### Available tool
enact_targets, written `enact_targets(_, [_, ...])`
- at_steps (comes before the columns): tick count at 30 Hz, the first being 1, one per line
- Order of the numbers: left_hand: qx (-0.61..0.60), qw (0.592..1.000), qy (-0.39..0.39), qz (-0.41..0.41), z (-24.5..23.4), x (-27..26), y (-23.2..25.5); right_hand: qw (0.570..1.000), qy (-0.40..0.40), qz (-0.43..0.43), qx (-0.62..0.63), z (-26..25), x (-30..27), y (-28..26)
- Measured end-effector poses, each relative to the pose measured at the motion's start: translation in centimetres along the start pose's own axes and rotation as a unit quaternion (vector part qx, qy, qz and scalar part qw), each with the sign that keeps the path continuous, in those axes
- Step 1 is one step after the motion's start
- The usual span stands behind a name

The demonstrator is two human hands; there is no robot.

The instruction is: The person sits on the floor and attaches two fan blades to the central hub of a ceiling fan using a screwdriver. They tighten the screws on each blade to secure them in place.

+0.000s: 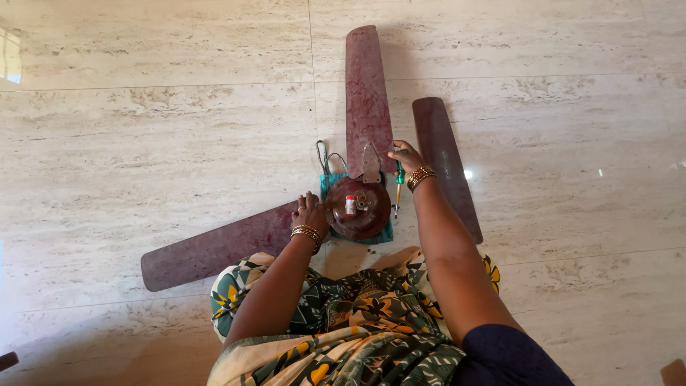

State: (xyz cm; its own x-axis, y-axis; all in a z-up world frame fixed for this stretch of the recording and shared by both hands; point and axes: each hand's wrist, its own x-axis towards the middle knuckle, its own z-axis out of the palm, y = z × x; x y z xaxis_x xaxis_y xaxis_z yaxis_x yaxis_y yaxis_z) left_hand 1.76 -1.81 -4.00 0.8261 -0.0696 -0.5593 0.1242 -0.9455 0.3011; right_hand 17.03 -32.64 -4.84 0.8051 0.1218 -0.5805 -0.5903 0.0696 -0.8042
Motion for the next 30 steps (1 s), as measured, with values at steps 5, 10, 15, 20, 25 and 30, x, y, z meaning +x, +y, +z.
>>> enact_targets(5, [-0.009, 0.999, -0.041, -0.007, -0.4, -0.2, 0.2, 0.999, 0.015, 0.035, -0.034, 0.4, 1.2, 0.7])
enact_targets(10, [-0.003, 0.999, -0.037, -0.005, -0.1, -0.5, 0.2, 0.991, 0.032, 0.052, -0.115, 0.8, 2.4, 1.3])
enact_targets(15, [-0.001, 1.000, -0.020, 0.002, 0.1, -0.3, 0.2, 0.984, 0.065, 0.083, -0.144, 1.3, 3.6, 1.2])
enact_targets(20, [-0.005, 0.999, -0.045, -0.004, 0.1, -0.3, 0.3, 0.976, 0.086, 0.092, -0.180, 1.6, 3.9, 0.9])
enact_targets(25, [0.004, 0.999, -0.046, -0.003, -0.1, -0.6, 0.5, 0.963, 0.117, 0.108, -0.216, 2.0, 3.8, 0.4])
enact_targets(30, [-0.002, 0.998, -0.064, -0.016, -0.5, -1.0, 0.7, 0.959, 0.118, 0.086, -0.244, 2.1, 3.5, 0.5])
